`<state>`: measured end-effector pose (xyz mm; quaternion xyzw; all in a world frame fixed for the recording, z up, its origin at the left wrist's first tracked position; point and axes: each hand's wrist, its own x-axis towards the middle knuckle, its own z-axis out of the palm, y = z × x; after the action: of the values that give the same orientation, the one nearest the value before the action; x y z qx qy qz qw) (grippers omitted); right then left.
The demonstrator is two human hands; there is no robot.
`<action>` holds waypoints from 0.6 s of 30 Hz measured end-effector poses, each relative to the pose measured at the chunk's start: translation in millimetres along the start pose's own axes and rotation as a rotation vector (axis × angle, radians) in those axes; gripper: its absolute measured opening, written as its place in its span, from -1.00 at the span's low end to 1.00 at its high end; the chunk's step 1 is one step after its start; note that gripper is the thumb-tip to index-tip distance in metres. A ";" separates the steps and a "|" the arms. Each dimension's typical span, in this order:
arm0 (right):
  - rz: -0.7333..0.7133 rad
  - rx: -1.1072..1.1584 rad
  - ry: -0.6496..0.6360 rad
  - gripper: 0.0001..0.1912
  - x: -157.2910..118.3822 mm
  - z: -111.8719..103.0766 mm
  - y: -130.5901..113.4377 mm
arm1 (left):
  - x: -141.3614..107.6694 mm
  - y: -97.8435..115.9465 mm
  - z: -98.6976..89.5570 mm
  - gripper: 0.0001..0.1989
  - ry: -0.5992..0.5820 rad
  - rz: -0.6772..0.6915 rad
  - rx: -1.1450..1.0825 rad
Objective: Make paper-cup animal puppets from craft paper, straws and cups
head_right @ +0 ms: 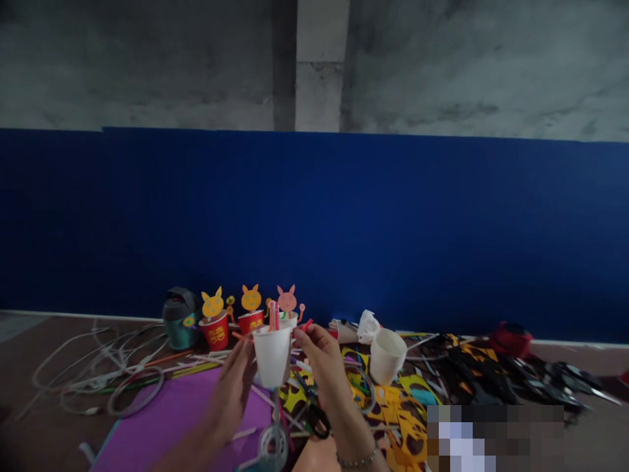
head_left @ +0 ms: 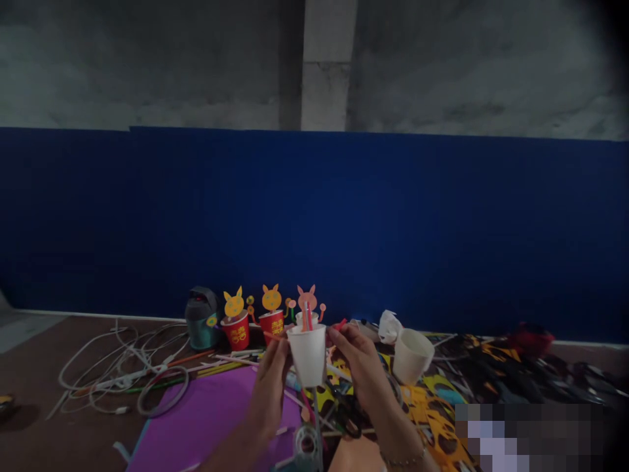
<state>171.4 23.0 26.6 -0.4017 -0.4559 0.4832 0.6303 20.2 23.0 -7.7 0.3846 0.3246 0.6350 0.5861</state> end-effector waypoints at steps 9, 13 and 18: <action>-0.170 -0.436 -0.108 -0.64 15.4 -30.5 2.1 | 14.0 13.2 -7.8 -0.71 -0.141 0.253 0.850; -0.151 -0.579 -0.264 -0.67 15.8 -42.1 0.0 | 10.5 28.7 -10.9 -0.84 -0.395 0.334 1.097; -0.019 -0.439 -0.334 -0.68 11.3 -40.9 -2.8 | 8.9 43.6 -11.9 -0.71 -0.484 0.245 0.920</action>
<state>212.8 30.7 20.6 -0.4391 -0.6511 0.4266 0.4486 -11.8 27.9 25.0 0.7724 0.3775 0.3840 0.3369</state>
